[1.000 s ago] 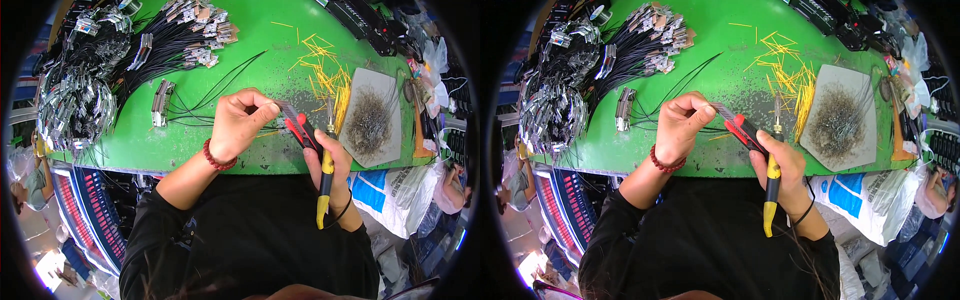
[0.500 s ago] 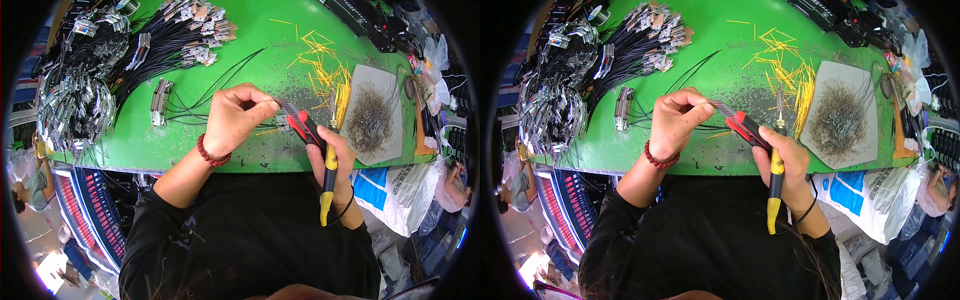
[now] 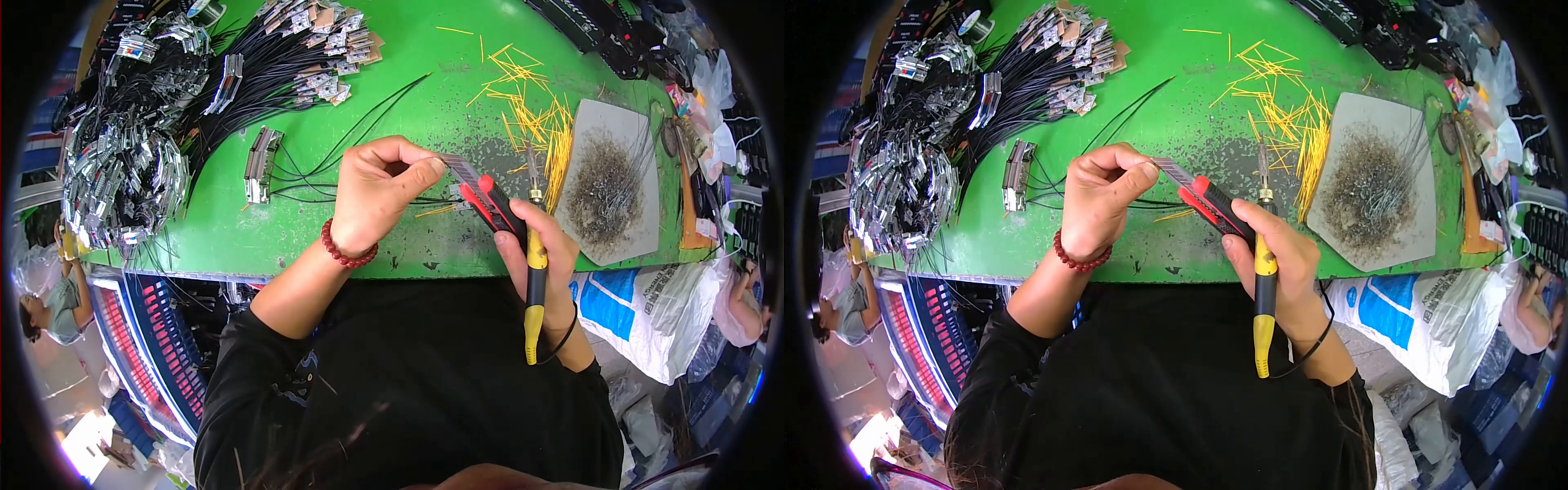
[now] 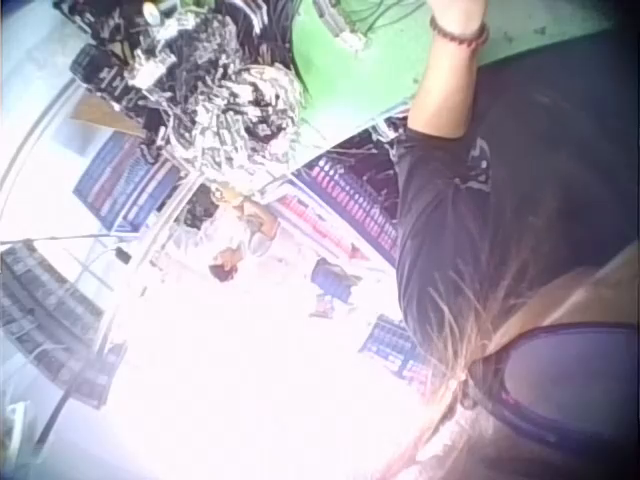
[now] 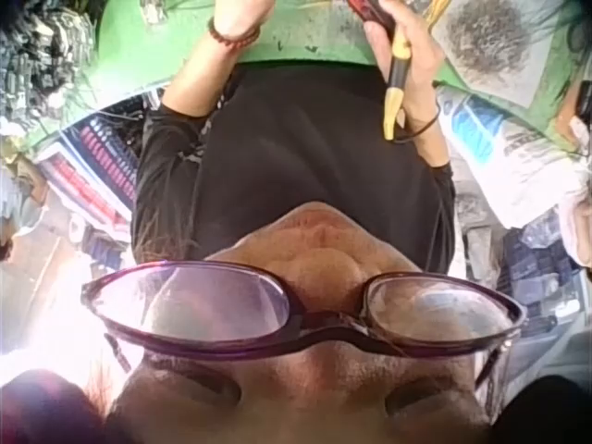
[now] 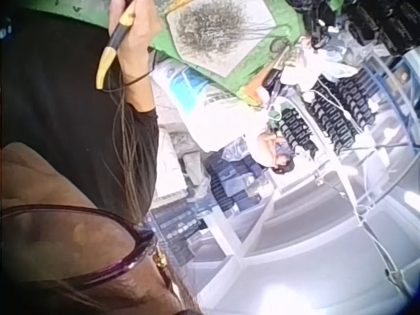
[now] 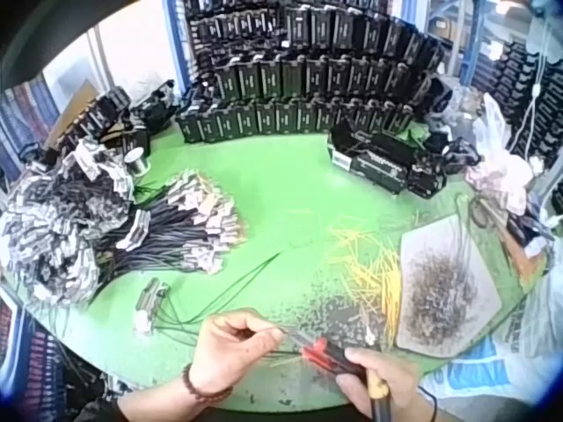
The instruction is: The person solders wires to a circuit board, trims the wire ends with a utility knife, and then installs the assembly into a toy car shell before placing it in a crate.
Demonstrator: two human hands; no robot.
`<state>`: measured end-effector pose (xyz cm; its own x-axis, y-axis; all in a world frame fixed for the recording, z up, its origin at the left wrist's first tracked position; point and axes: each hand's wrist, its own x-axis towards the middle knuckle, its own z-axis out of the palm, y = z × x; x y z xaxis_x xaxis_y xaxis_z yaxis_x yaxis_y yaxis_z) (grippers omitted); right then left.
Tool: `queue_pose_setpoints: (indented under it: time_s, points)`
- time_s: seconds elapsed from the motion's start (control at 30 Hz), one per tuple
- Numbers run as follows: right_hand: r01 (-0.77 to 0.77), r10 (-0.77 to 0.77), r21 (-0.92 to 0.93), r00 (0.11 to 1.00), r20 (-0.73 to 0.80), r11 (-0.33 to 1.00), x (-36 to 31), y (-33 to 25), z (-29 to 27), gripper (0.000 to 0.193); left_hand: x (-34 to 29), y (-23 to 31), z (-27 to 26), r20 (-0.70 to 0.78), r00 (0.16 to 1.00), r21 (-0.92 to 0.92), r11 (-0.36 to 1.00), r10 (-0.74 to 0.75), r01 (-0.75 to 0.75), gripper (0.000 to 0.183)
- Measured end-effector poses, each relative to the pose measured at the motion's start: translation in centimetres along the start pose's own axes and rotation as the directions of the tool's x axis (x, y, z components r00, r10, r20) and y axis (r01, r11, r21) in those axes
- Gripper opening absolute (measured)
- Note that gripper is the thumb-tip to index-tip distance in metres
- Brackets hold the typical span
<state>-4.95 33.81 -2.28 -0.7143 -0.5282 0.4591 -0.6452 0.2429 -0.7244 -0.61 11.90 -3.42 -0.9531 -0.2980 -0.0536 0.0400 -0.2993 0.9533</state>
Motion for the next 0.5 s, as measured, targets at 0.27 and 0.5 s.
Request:
queue_pose_setpoints:
  time_s: [0.27, 0.5]
  points:
    - [-0.062, 0.07, -0.091, 0.993, 0.091, 0.994, -0.67, -0.04, -0.79, 0.036, 0.06, 0.55, 0.17, 0.003, 1.0, 0.065, 0.998, 0.016, -0.016, 0.004]
    - [0.03, -0.031, -0.058, 0.999, -0.026, 0.998, -0.42, 0.38, 0.0, 0.041, 0.09, 0.44, 0.31, 0.001, 1.0, 0.047, 0.999, 0.022, -0.022, 0.005]
